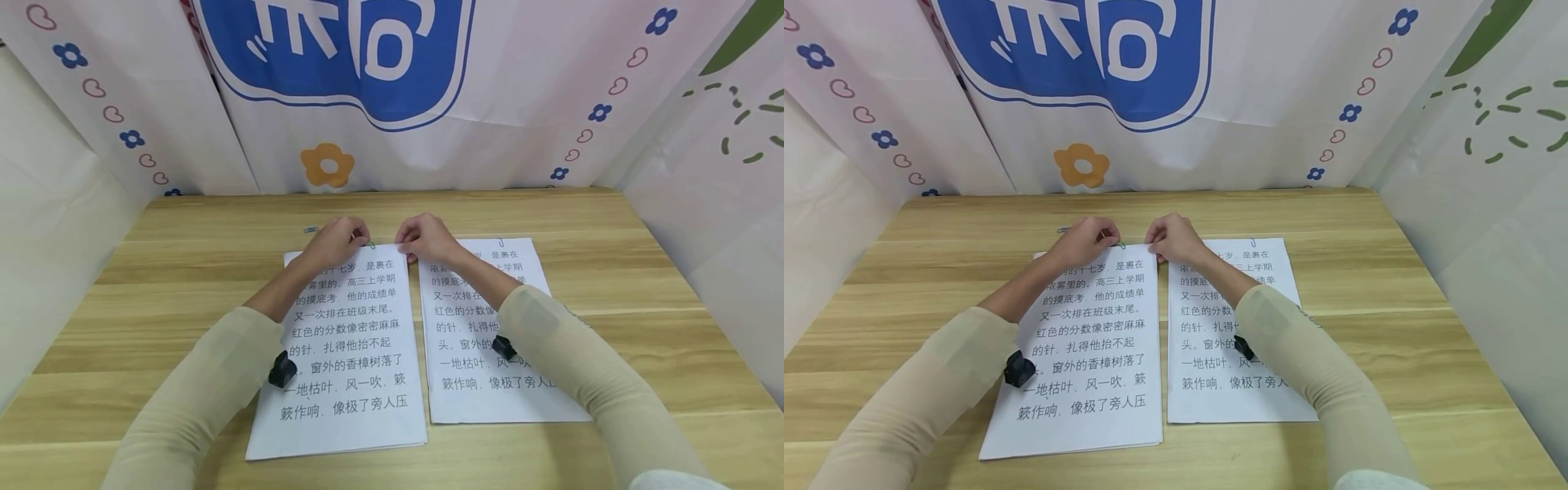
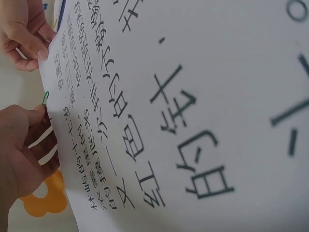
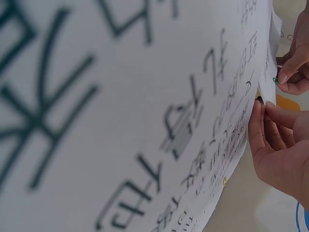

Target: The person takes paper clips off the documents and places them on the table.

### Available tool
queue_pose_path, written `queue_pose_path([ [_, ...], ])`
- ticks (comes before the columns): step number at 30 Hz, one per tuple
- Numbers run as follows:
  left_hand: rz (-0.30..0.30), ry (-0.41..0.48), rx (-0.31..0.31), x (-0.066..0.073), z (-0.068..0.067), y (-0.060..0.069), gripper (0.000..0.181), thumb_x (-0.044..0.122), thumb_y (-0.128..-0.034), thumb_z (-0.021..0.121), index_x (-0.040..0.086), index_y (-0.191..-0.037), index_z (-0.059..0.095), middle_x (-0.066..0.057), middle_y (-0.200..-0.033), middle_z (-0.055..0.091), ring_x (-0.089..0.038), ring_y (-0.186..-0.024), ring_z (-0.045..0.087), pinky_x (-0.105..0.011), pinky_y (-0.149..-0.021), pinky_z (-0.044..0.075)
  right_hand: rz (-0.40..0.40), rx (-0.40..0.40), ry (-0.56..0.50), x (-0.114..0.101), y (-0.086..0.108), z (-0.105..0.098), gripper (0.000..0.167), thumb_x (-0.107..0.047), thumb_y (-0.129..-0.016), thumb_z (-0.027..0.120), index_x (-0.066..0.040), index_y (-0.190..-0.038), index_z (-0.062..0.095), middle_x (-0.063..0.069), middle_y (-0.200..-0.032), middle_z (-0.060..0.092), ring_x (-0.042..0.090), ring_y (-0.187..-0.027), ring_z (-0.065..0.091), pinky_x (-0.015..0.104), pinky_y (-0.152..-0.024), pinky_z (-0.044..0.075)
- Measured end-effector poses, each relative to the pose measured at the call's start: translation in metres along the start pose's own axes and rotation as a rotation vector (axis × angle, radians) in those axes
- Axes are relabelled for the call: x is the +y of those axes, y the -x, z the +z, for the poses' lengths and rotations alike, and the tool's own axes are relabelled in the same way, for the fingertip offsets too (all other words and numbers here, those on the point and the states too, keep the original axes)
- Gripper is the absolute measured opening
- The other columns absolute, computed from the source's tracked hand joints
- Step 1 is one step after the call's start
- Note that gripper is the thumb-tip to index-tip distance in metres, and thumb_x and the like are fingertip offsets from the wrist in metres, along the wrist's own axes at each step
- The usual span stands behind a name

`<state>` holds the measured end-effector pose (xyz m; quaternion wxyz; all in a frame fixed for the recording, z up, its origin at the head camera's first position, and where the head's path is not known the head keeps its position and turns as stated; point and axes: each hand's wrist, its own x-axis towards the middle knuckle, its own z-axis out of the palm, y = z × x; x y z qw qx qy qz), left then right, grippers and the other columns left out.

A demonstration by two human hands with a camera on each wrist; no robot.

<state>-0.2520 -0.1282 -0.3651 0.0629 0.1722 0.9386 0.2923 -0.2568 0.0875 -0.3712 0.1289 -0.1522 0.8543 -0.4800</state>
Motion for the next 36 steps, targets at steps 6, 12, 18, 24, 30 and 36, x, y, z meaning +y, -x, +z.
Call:
queue_pose_path([
  [6,-0.014,0.036,0.009,-0.0007,0.0015,-0.0007,0.013,0.004,-0.1045,0.058,0.001,-0.102,0.07,-0.014,-0.101,0.068,-0.027,-0.094,0.063,-0.037,-0.086,0.054,0.001,0.002,0.005,0.0006,0.0,0.0002,0.005,0.008,-0.093,0.07,0.007,-0.098,0.071,0.017,-0.087,0.072,0.018,-0.067,0.067,0.029,-0.067,0.061],
  [12,0.0,0.081,0.022,-0.0035,0.0033,-0.0012,0.012,0.002,-0.1037,0.058,-0.001,-0.102,0.07,-0.015,-0.1,0.067,-0.027,-0.093,0.063,-0.036,-0.085,0.055,0.001,0.007,0.01,0.0013,-0.0002,0.0006,0.005,0.007,-0.093,0.07,0.006,-0.099,0.071,0.017,-0.088,0.071,0.019,-0.068,0.067,0.028,-0.067,0.061],
  [18,-0.003,0.133,0.032,-0.0055,0.005,-0.0012,0.012,0.002,-0.1037,0.058,-0.003,-0.104,0.069,-0.017,-0.1,0.066,-0.027,-0.092,0.062,-0.035,-0.083,0.055,0.005,0.01,0.01,0.0017,-0.0002,0.0005,0.006,0.008,-0.093,0.07,0.006,-0.099,0.071,0.017,-0.089,0.071,0.02,-0.069,0.068,0.029,-0.068,0.062],
  [24,-0.011,0.149,0.052,-0.0056,0.0057,-0.0027,0.013,0.003,-0.1043,0.058,-0.003,-0.104,0.069,-0.017,-0.098,0.067,-0.027,-0.09,0.062,-0.033,-0.081,0.054,0.013,0.011,0.008,0.0018,-0.0004,-0.0002,0.006,0.008,-0.093,0.07,0.006,-0.099,0.071,0.017,-0.088,0.07,0.021,-0.07,0.068,0.03,-0.069,0.062],
  [30,-0.014,0.152,0.073,-0.0058,0.0062,-0.0042,0.013,0.004,-0.1048,0.058,-0.003,-0.104,0.069,-0.016,-0.096,0.067,-0.026,-0.087,0.063,-0.032,-0.078,0.053,0.009,0.013,0.001,0.0017,-0.0011,-0.0006,0.007,0.008,-0.093,0.07,0.006,-0.099,0.071,0.017,-0.088,0.07,0.02,-0.069,0.067,0.03,-0.069,0.062],
  [36,-0.028,0.167,0.076,-0.0032,0.006,-0.0044,0.013,0.004,-0.1047,0.058,-0.003,-0.103,0.069,-0.017,-0.097,0.068,-0.027,-0.087,0.064,-0.033,-0.078,0.053,0.004,0.014,0.003,0.0023,-0.0012,-0.0011,0.006,0.008,-0.093,0.07,0.006,-0.098,0.071,0.017,-0.088,0.071,0.02,-0.068,0.067,0.03,-0.068,0.062],
])
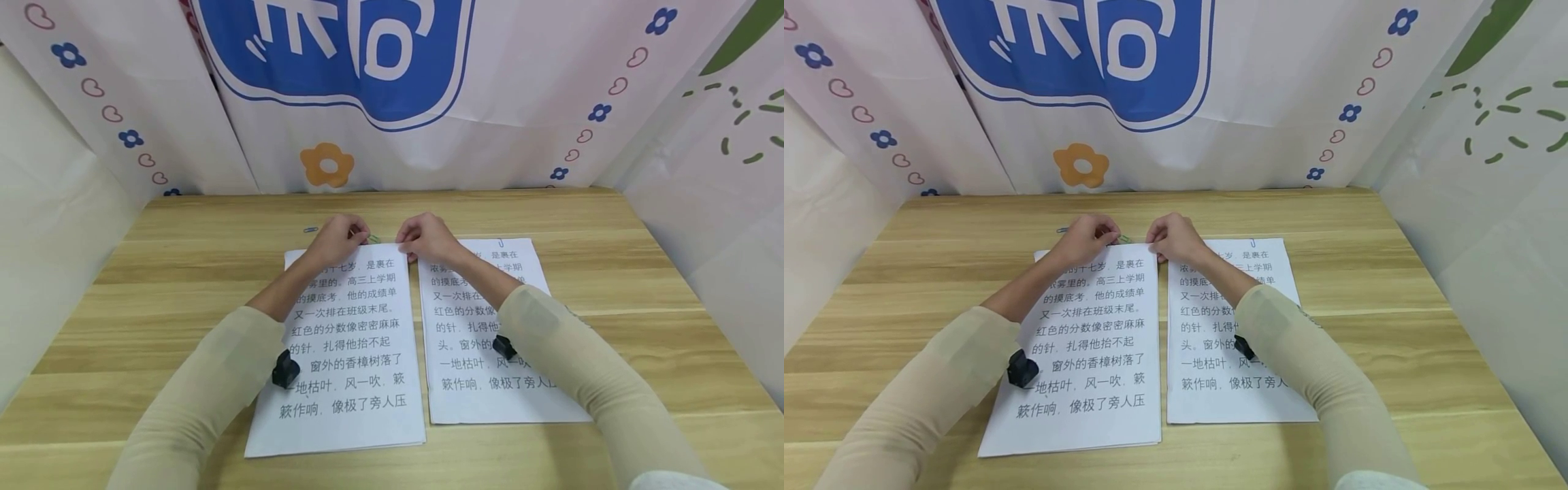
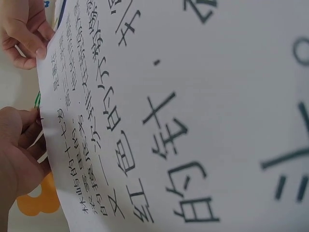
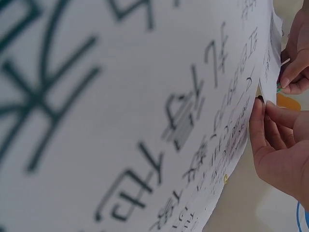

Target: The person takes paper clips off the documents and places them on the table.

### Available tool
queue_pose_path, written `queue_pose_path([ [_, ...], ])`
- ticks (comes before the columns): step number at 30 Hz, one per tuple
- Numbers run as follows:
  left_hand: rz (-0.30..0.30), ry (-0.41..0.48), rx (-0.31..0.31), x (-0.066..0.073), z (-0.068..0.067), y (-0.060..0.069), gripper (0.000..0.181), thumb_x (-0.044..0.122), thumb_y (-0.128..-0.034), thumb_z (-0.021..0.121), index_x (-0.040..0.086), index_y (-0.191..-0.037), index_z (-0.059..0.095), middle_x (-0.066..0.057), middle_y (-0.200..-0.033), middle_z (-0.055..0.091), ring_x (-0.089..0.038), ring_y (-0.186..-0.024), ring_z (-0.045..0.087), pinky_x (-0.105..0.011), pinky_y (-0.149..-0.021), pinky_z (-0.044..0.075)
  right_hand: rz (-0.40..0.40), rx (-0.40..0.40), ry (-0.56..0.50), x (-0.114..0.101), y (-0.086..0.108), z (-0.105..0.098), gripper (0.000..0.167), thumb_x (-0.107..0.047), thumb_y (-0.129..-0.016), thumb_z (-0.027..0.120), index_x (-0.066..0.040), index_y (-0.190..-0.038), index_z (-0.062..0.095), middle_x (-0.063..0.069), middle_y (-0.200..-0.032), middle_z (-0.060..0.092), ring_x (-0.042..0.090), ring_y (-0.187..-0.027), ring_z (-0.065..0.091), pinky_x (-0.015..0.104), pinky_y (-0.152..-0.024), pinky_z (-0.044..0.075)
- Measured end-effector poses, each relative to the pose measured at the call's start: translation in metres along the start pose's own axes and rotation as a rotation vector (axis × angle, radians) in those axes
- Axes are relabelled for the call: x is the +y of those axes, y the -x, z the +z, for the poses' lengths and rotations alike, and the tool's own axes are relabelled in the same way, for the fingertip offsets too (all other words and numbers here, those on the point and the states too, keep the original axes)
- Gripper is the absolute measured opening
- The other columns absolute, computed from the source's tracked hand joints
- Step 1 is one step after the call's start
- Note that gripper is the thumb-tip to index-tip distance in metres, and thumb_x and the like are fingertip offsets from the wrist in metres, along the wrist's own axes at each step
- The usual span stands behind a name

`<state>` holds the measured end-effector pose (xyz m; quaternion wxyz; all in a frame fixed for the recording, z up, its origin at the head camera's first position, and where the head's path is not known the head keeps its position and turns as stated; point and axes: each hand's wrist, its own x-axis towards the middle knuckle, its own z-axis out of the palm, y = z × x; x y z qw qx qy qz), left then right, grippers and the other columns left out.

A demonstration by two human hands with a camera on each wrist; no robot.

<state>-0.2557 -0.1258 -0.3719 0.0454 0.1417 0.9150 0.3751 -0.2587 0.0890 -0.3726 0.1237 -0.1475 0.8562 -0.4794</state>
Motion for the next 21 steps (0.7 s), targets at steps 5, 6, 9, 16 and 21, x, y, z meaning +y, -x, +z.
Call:
queue_pose_path([
  [5,-0.014,0.0,0.001,0.0012,0.0004,-0.0009,0.013,0.004,-0.1045,0.059,-0.003,-0.104,0.07,-0.017,-0.097,0.069,-0.027,-0.088,0.064,-0.032,-0.079,0.053,-0.004,-0.003,0.002,0.0005,0.0002,-0.0001,0.006,0.007,-0.093,0.07,0.006,-0.099,0.071,0.017,-0.088,0.071,0.021,-0.069,0.068,0.03,-0.068,0.062],
  [6,-0.016,-0.001,0.002,0.0013,0.0004,-0.0013,0.013,0.004,-0.1044,0.059,-0.003,-0.105,0.07,-0.017,-0.097,0.069,-0.027,-0.089,0.064,-0.032,-0.079,0.053,-0.003,-0.003,0.003,0.0006,0.0002,-0.0002,0.006,0.007,-0.093,0.07,0.006,-0.099,0.071,0.017,-0.088,0.071,0.021,-0.069,0.068,0.03,-0.068,0.062],
  [9,-0.018,0.0,0.004,0.0011,0.0006,-0.0022,0.013,0.003,-0.1042,0.059,-0.003,-0.105,0.071,-0.017,-0.097,0.069,-0.027,-0.089,0.064,-0.032,-0.079,0.053,0.0,-0.004,0.003,0.0,0.0005,-0.0002,0.006,0.008,-0.093,0.07,0.006,-0.099,0.071,0.017,-0.088,0.071,0.021,-0.069,0.068,0.03,-0.069,0.062],
  [16,-0.026,-0.011,0.026,0.0003,0.0015,-0.003,0.014,0.003,-0.1044,0.059,-0.004,-0.107,0.071,-0.017,-0.098,0.07,-0.027,-0.091,0.065,-0.033,-0.082,0.054,0.001,-0.007,0.001,-0.0006,0.0007,-0.0001,0.006,0.008,-0.093,0.07,0.006,-0.098,0.071,0.017,-0.088,0.072,0.022,-0.069,0.068,0.031,-0.069,0.062],
  [21,-0.038,-0.016,0.046,0.0003,0.0027,-0.003,0.014,0.004,-0.1043,0.059,-0.004,-0.107,0.071,-0.017,-0.099,0.07,-0.028,-0.092,0.066,-0.035,-0.084,0.054,0.006,-0.005,0.005,-0.0001,0.0003,-0.0005,0.006,0.008,-0.093,0.07,0.006,-0.098,0.071,0.017,-0.088,0.072,0.022,-0.069,0.069,0.031,-0.068,0.062],
])
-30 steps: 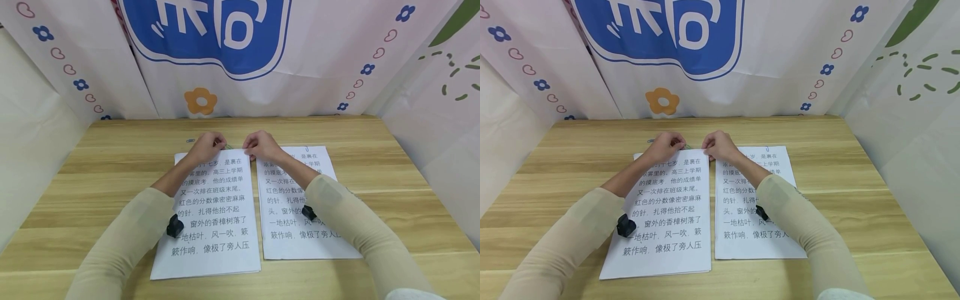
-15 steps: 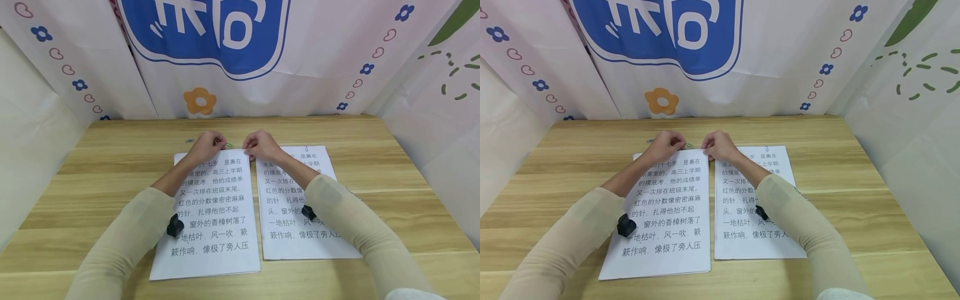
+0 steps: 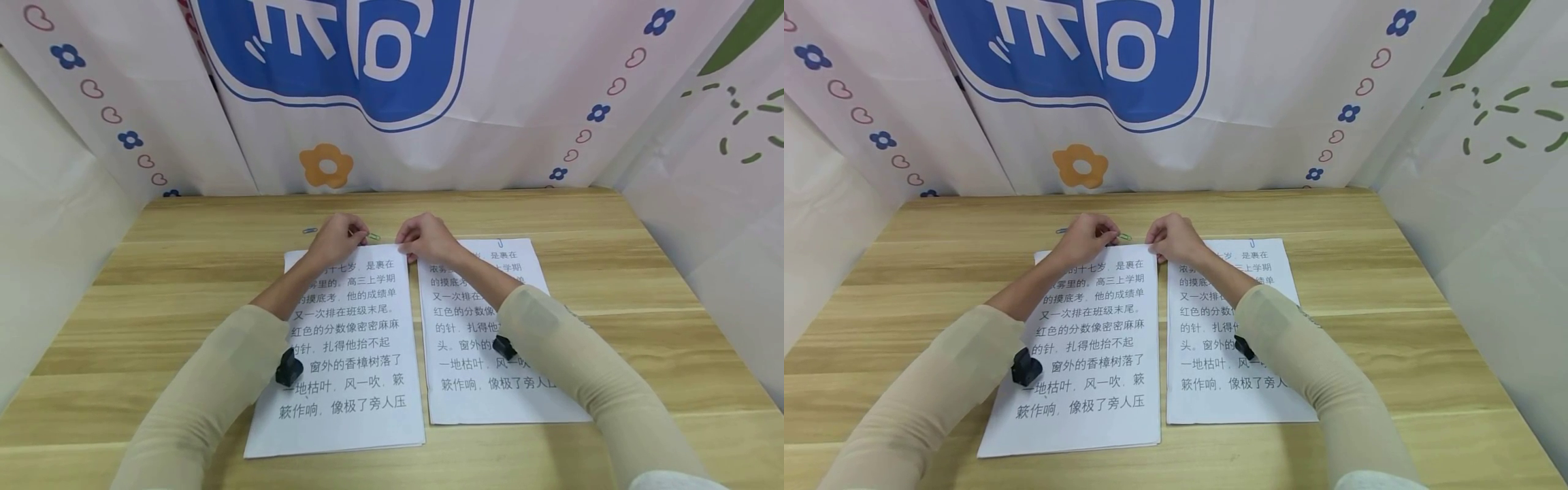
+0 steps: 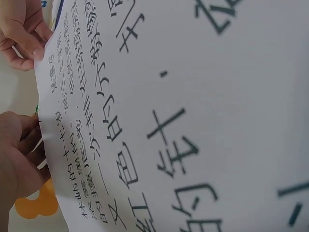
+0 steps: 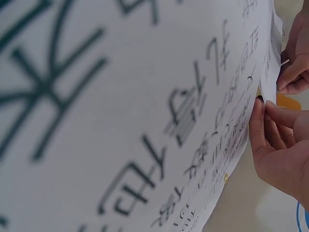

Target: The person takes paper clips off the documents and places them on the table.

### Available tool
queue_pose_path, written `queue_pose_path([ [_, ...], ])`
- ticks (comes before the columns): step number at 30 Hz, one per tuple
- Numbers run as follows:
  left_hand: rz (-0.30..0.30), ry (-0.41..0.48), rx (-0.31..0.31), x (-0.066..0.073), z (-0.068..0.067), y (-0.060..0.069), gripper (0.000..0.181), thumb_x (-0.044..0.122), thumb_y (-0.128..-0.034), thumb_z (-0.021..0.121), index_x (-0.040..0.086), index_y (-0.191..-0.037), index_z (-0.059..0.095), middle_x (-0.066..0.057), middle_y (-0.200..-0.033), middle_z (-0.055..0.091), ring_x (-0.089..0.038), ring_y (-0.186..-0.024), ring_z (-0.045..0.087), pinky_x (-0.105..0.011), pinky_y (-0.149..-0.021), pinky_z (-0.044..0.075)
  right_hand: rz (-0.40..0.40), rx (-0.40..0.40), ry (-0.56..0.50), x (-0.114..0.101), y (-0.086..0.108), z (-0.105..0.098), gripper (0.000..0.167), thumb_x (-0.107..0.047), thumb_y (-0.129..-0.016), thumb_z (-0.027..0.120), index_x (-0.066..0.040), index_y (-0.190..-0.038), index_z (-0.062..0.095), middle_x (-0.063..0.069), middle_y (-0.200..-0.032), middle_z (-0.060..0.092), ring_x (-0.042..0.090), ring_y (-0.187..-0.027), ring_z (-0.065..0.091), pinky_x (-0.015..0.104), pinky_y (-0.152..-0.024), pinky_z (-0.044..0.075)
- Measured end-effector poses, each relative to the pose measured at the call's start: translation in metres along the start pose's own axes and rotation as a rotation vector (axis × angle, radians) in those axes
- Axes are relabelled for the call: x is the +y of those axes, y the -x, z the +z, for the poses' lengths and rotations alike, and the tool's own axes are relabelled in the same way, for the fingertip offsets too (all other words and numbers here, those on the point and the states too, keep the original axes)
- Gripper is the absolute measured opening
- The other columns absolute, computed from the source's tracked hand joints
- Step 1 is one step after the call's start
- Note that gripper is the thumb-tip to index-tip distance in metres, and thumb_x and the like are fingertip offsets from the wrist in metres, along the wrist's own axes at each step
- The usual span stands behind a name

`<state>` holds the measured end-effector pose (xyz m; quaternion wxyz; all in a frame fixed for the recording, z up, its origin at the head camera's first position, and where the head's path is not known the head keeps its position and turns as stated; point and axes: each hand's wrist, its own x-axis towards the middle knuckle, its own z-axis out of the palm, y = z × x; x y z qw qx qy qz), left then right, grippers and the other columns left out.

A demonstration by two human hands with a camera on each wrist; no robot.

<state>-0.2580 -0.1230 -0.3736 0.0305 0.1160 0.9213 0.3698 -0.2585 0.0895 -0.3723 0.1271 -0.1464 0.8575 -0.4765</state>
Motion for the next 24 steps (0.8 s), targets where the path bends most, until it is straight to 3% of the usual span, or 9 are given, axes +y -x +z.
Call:
queue_pose_path([
  [24,-0.075,0.079,0.029,-0.0002,0.0034,-0.0078,0.016,0.003,-0.1047,0.058,-0.005,-0.11,0.071,-0.018,-0.096,0.07,-0.027,-0.089,0.066,-0.032,-0.08,0.054,0.011,-0.002,0.02,-0.0002,-0.0004,-0.0002,0.006,0.007,-0.093,0.071,0.004,-0.098,0.071,0.016,-0.088,0.072,0.019,-0.068,0.068,0.029,-0.068,0.061],
])
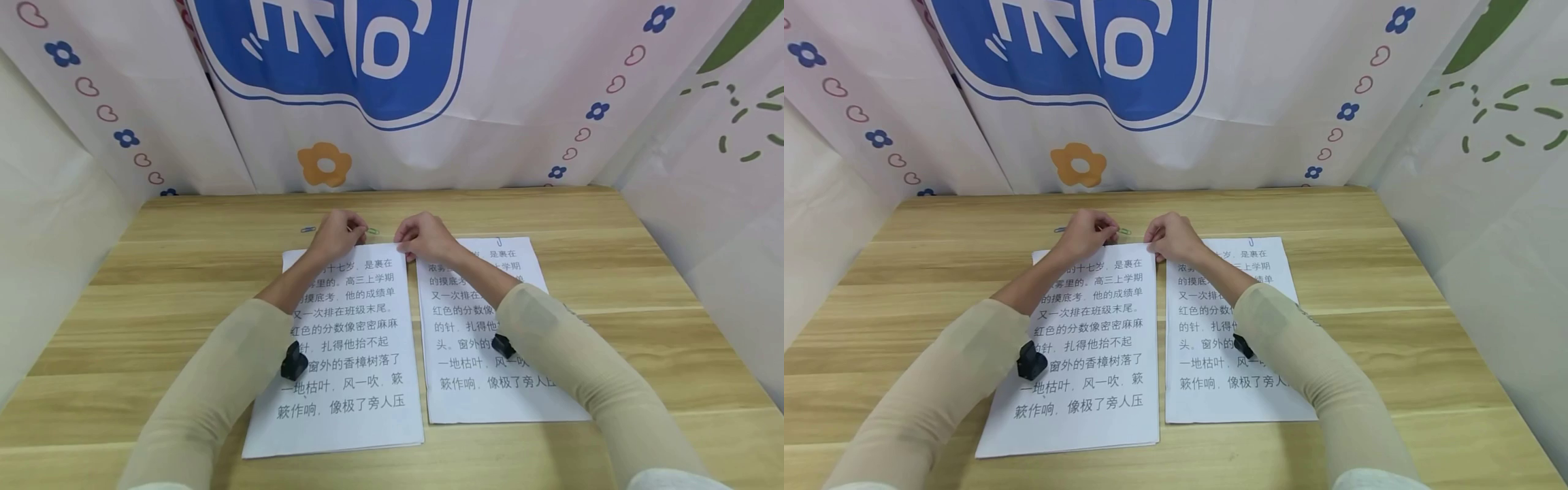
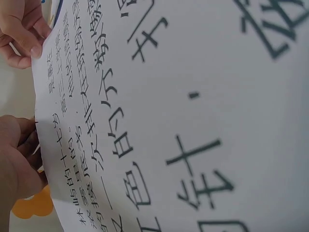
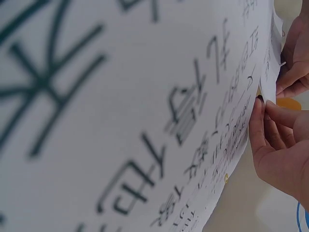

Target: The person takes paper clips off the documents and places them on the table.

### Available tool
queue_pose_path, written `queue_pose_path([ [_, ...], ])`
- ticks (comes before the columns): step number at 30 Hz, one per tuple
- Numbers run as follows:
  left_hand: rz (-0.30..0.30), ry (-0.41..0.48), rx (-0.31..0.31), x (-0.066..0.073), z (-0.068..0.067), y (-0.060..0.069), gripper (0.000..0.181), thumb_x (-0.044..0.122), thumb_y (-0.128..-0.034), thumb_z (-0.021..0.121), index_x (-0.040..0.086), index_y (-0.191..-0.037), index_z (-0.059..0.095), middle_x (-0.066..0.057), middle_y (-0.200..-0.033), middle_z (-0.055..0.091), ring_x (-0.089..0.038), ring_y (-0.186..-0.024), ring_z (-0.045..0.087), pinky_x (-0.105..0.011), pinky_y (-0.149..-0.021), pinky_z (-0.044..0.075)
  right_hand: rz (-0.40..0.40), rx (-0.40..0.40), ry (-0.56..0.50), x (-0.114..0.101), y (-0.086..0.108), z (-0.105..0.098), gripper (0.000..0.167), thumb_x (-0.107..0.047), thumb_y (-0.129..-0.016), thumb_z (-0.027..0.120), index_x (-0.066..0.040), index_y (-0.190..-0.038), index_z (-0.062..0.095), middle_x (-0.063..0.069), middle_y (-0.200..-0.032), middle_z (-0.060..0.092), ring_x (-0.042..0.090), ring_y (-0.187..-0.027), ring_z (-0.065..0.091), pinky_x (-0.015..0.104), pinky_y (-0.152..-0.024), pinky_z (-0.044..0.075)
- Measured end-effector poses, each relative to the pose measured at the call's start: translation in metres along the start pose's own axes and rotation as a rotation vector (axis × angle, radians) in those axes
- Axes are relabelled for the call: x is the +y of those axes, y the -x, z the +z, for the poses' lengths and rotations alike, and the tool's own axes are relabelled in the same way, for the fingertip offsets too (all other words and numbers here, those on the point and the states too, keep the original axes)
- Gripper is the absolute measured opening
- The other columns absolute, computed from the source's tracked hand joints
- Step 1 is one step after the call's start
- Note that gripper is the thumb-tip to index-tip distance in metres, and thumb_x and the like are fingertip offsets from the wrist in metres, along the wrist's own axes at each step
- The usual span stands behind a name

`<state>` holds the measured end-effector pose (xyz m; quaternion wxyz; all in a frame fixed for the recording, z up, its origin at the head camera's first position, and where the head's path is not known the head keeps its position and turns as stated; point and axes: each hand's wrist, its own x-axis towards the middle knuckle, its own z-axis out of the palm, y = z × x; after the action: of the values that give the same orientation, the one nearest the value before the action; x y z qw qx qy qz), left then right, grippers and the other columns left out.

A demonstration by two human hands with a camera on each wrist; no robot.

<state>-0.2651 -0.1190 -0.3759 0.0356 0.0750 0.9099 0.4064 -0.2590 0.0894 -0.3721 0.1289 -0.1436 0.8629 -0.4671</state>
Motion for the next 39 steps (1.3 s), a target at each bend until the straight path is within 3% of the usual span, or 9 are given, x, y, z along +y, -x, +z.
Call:
queue_pose_path([
  [12,-0.038,0.016,0.035,-0.004,0.003,-0.008,0.014,0.003,-0.1038,0.059,-0.005,-0.109,0.07,-0.018,-0.096,0.07,-0.026,-0.088,0.068,-0.03,-0.077,0.056,0.002,-0.005,0.005,-0.001,0.001,0.0,0.007,0.006,-0.093,0.07,0.006,-0.101,0.071,0.017,-0.088,0.073,0.019,-0.068,0.068,0.029,-0.068,0.061],
  [28,-0.1,-0.056,0.074,0.001,0.005,-0.013,0.013,0.005,-0.1037,0.06,-0.001,-0.107,0.071,-0.015,-0.096,0.07,-0.023,-0.083,0.064,-0.029,-0.072,0.053,-0.004,-0.006,0.006,0.0,0.0,-0.001,0.006,0.006,-0.094,0.071,0.006,-0.099,0.071,0.016,-0.087,0.073,0.02,-0.068,0.068,0.029,-0.067,0.06],
  [39,-0.141,-0.11,0.082,0.001,0.006,-0.018,0.015,0.009,-0.1036,0.061,0.001,-0.111,0.072,-0.014,-0.103,0.07,-0.026,-0.093,0.063,-0.035,-0.081,0.051,0.0,-0.007,0.003,-0.001,0.001,-0.001,0.008,0.006,-0.093,0.07,0.006,-0.101,0.072,0.016,-0.088,0.073,0.02,-0.068,0.068,0.029,-0.068,0.061],
])
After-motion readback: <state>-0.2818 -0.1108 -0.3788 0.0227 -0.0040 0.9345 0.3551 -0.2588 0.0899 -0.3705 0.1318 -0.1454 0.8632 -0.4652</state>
